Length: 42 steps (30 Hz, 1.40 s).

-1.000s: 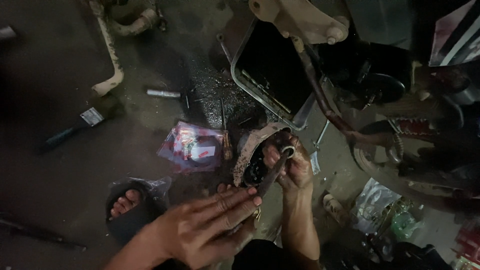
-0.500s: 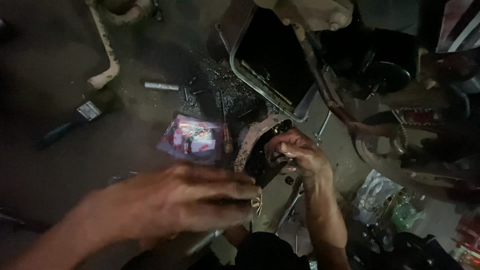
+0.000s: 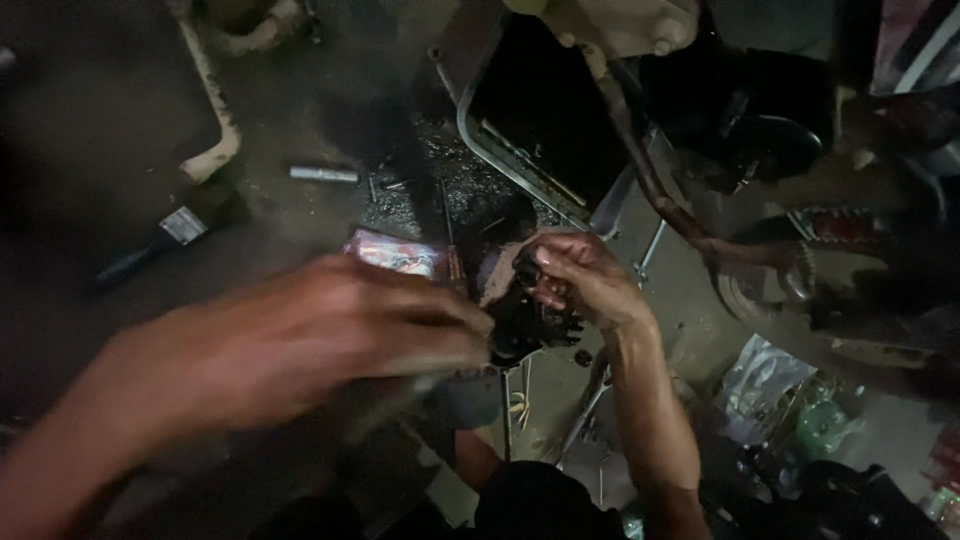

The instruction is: The person assembles internal motorcycle components by hand, placing a cylindrical part into a circular housing and pouring fluid from a bottle onto the assembly.

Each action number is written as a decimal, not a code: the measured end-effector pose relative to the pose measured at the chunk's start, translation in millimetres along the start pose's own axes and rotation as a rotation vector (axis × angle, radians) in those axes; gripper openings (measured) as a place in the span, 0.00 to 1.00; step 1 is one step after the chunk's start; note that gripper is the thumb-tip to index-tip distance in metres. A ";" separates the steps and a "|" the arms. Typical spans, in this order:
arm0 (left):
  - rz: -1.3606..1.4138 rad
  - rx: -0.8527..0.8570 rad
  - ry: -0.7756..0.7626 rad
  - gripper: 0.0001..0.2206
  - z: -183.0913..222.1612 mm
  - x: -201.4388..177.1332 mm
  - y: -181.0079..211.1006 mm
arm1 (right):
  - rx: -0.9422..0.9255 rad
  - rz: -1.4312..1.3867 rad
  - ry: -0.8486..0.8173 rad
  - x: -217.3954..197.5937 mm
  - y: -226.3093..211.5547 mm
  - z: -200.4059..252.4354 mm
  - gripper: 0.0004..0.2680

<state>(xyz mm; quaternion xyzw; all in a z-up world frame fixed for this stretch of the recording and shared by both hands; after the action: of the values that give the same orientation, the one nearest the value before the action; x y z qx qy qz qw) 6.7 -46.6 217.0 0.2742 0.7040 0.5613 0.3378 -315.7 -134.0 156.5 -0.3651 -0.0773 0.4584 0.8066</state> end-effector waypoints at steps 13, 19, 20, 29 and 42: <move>-0.078 0.219 0.944 0.06 11.2 111.6 -10.7 | -0.217 -0.518 0.075 20.5 37.9 25.5 0.09; -0.063 0.160 0.910 0.09 18.8 116.5 0.8 | -0.248 -0.662 0.102 23.1 59.8 25.2 0.13; -0.001 0.052 0.906 0.12 21.3 111.8 11.1 | -0.233 -0.682 0.140 23.8 66.1 24.2 0.11; 0.018 -0.160 1.002 0.13 3.5 196.2 -33.5 | -0.388 -0.764 0.007 40.5 30.4 24.8 0.13; 0.200 0.074 0.945 0.12 4.4 154.8 8.6 | -0.411 -0.898 0.203 69.7 55.3 18.5 0.14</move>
<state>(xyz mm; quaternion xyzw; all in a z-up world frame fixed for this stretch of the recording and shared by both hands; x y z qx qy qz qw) -86.0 76.4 198.8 0.0671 0.7700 0.6289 -0.0845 -322.4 -51.6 118.7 -0.4896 -0.2367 0.0036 0.8392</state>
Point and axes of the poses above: each hand's wrist, its own z-axis away from the middle knuckle, its own x-axis out of the palm, y = z × x, the point moved 1 cm from there along -z, towards the middle knuckle, and after that the axes turned 9 degrees about z, right-handed, at the moved point
